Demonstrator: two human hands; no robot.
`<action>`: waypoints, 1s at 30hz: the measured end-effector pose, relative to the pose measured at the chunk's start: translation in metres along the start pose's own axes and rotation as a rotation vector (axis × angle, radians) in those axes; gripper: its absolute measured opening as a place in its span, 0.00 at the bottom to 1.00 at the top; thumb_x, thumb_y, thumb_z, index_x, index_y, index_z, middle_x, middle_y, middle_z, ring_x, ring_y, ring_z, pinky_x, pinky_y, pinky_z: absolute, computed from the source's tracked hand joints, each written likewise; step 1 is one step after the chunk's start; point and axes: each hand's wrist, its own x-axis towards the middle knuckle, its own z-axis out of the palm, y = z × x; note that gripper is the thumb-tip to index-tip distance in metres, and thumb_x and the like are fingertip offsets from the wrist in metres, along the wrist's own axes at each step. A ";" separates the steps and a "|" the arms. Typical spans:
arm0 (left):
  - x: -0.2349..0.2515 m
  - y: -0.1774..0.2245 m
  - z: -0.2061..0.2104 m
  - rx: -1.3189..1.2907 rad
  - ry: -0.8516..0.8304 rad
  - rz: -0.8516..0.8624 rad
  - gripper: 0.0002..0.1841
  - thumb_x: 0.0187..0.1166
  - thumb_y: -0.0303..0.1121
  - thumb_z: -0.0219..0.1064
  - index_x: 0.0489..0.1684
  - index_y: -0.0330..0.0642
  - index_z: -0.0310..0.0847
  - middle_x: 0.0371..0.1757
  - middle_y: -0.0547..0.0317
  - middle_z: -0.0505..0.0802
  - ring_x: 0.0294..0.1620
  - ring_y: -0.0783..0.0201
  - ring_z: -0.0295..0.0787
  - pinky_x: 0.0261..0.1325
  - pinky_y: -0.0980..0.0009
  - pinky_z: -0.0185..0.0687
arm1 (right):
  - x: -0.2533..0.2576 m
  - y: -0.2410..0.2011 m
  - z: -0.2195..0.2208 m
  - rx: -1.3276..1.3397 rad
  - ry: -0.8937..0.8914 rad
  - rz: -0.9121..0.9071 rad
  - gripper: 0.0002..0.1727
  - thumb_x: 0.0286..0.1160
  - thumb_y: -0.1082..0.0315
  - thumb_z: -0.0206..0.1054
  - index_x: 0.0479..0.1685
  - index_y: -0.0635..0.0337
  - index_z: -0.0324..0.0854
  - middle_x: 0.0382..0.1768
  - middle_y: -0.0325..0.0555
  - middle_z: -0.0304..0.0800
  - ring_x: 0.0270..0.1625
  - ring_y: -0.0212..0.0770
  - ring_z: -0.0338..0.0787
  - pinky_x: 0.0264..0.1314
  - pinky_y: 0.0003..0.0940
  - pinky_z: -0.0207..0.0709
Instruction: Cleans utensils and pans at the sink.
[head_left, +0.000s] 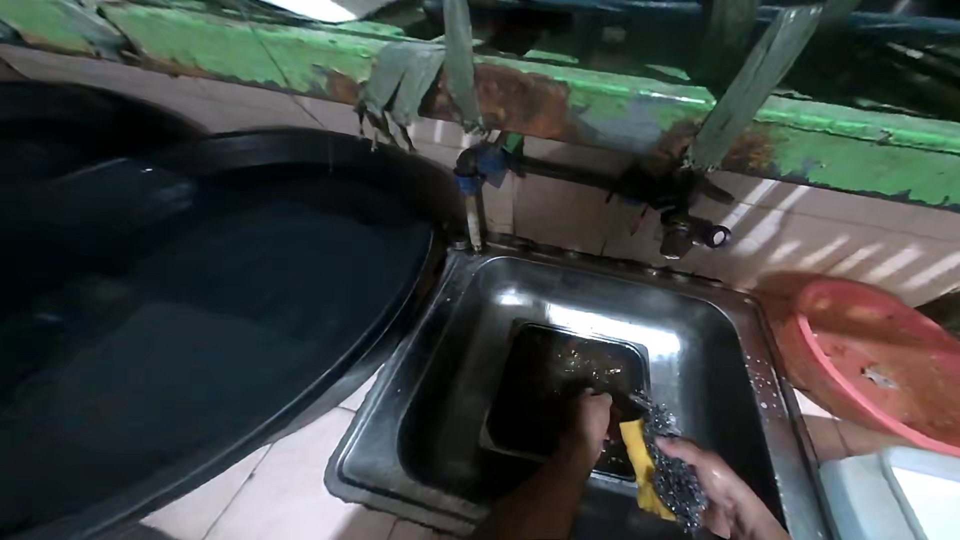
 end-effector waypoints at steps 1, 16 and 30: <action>0.004 -0.004 0.001 0.058 0.022 0.020 0.19 0.89 0.36 0.58 0.72 0.36 0.76 0.57 0.38 0.87 0.49 0.47 0.86 0.48 0.52 0.84 | 0.002 0.002 -0.001 -0.013 0.010 0.000 0.20 0.84 0.66 0.60 0.73 0.60 0.71 0.45 0.53 0.90 0.42 0.45 0.92 0.43 0.45 0.89; 0.084 0.015 -0.046 1.318 -0.170 0.583 0.32 0.79 0.25 0.62 0.87 0.46 0.68 0.90 0.49 0.69 0.93 0.41 0.51 0.87 0.34 0.52 | -0.036 -0.005 -0.064 -0.030 -0.011 -0.332 0.20 0.76 0.69 0.60 0.68 0.56 0.69 0.43 0.36 0.94 0.44 0.33 0.95 0.50 0.37 0.92; 0.064 -0.011 -0.070 1.139 -0.138 0.622 0.24 0.83 0.28 0.61 0.79 0.47 0.76 0.83 0.45 0.76 0.85 0.39 0.67 0.82 0.38 0.67 | -0.014 -0.029 -0.052 -1.073 0.002 -0.116 0.26 0.71 0.60 0.76 0.67 0.63 0.83 0.55 0.59 0.92 0.60 0.53 0.91 0.69 0.56 0.80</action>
